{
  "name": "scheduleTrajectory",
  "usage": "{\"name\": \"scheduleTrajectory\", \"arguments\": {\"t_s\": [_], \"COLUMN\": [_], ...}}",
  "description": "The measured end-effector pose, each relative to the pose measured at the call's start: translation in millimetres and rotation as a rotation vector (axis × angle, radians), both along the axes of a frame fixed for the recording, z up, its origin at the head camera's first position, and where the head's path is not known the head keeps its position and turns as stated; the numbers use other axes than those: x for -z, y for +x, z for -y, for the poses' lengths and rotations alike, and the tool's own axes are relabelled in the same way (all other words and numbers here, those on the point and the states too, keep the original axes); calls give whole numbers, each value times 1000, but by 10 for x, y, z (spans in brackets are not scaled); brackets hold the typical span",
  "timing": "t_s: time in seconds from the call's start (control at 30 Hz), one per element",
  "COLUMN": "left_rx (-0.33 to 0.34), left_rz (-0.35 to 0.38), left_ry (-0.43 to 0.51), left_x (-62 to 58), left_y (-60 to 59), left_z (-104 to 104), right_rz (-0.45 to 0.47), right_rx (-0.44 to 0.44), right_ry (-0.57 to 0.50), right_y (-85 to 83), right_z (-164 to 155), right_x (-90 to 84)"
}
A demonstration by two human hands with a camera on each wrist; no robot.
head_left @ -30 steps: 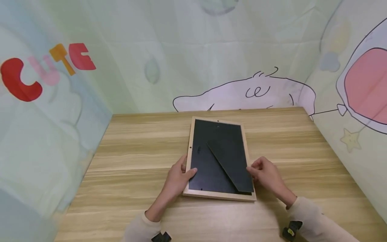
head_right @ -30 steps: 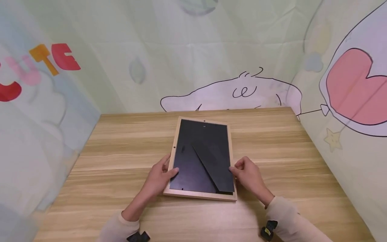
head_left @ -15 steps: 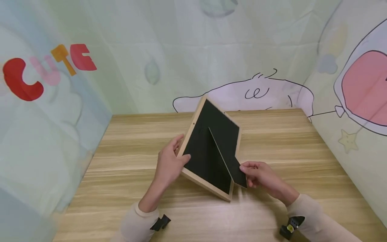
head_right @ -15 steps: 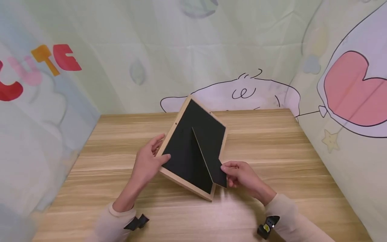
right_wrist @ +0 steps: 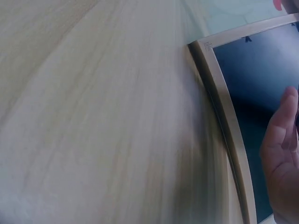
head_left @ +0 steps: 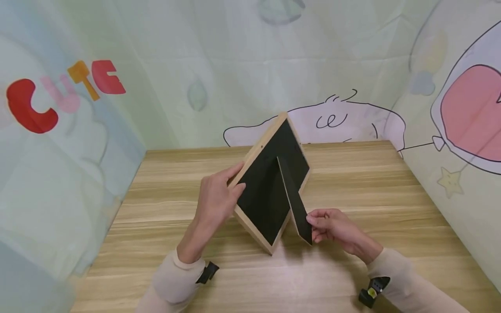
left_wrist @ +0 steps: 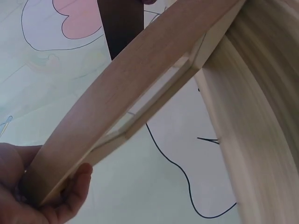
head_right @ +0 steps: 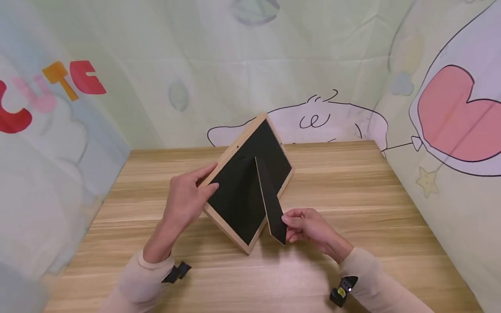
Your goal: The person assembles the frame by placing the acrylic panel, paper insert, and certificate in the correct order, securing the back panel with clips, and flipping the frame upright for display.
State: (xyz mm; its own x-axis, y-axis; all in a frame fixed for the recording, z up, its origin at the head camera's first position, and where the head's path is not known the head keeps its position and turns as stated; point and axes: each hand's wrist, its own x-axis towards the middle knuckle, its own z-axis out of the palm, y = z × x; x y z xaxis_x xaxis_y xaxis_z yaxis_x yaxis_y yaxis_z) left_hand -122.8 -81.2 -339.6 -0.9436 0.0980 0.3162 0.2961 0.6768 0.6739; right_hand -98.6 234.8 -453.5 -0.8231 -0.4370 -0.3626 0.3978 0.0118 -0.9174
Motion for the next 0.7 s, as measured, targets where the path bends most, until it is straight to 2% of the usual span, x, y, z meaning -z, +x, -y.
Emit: {"name": "scheduleTrajectory", "arguments": {"t_s": [0.23,0.4,0.57,0.7], "left_rx": [196,314,373,403], "left_rz": [-274,-441,-578,-644], "left_ry": [-88,-180,-207,-230], "left_x": [-78,-88,-45,11], "left_y": [-64,-58,-29,16], "left_z": [34,71,106,126], "right_rz": [29,84,79,73], "right_rx": [-21,-32,-57,-101], "right_ry": [-18,-40,3,38], "right_y": [54,121,158,162], "right_z": [42,39,-33,-116], "right_x": [87,192,256,267]}}
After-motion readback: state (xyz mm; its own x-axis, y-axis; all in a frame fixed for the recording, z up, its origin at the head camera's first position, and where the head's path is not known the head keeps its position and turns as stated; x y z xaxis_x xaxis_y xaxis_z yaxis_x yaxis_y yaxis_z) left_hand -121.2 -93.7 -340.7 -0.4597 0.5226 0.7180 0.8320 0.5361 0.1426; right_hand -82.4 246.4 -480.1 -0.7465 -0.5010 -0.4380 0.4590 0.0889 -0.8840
